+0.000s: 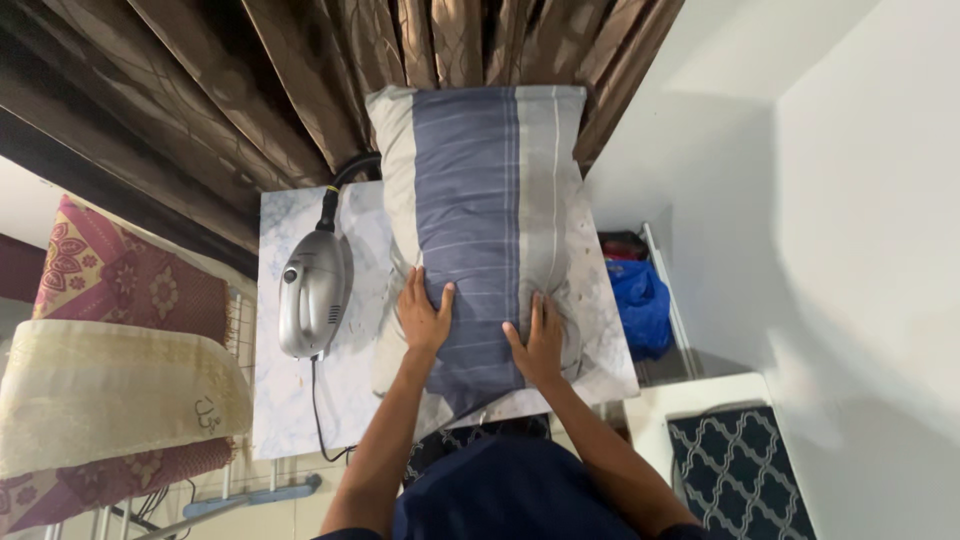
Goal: The person places a pillow into a vacuum-seal bag, smooths it flat, and uses a handheld vacuum cleaner to remove air from the bag. They repeatedly press and roll the pillow to expel remaining air and ensure the bag is fully compressed.
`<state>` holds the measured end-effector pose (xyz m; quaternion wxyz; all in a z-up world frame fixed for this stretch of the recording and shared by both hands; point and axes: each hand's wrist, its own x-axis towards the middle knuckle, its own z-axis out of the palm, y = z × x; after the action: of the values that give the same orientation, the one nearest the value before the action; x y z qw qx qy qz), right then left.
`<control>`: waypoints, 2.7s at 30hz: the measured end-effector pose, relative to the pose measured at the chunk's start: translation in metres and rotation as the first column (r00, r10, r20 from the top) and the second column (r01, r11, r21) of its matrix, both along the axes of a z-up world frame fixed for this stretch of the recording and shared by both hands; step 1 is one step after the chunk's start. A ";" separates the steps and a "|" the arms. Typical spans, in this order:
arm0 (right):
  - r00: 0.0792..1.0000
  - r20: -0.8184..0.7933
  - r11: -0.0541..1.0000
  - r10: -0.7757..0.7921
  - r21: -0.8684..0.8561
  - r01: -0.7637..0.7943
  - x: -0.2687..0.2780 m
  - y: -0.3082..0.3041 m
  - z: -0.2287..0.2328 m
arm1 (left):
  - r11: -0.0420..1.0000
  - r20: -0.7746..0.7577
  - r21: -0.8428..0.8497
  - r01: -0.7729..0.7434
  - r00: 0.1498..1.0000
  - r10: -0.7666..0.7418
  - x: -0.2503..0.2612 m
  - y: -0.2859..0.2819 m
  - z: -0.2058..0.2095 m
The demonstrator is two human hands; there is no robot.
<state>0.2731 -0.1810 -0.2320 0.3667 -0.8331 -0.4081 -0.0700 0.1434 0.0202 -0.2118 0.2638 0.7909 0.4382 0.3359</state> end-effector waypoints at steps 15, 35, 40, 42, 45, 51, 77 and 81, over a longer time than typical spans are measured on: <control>0.666 -0.746 0.987 -0.021 0.089 0.131 0.176 0.130 0.067 | 0.859 0.090 -0.489 -0.152 0.971 0.222 0.065 0.117 0.019; 0.985 0.165 0.980 0.050 0.181 -0.080 0.125 0.094 0.103 | 0.995 0.139 0.082 -0.061 0.989 0.049 0.029 0.035 0.099; 0.984 0.098 0.956 0.152 -0.268 -0.121 0.060 0.085 0.045 | 0.982 -0.229 0.169 0.081 0.973 -0.041 0.030 -0.015 0.029; 0.985 0.134 0.963 0.111 -0.258 -0.073 0.053 0.080 0.030 | 0.971 -0.224 0.212 0.110 0.973 -0.062 0.027 -0.029 0.008; 0.987 0.088 0.946 0.135 -0.307 -0.102 0.069 0.085 0.028 | 0.975 -0.272 0.207 0.077 0.962 -0.018 0.036 -0.021 0.002; 0.961 0.103 0.847 0.257 -0.502 -0.173 0.087 0.062 0.036 | 0.986 -0.413 -0.104 0.130 0.896 -0.162 0.023 -0.018 0.013; 0.992 0.065 0.988 0.110 0.105 -0.117 0.149 0.141 0.168 | 0.925 -0.172 0.283 0.253 0.962 -0.210 0.051 0.080 0.162; 0.977 0.203 0.987 0.063 0.132 -0.091 0.115 0.157 0.163 | 0.923 0.085 0.375 0.083 0.989 -0.123 0.066 0.049 0.141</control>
<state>0.3879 -0.0244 -0.0692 0.3843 -0.7778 -0.4685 -0.1669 0.2090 0.0689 -0.0706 0.1503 0.8292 0.3101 0.4400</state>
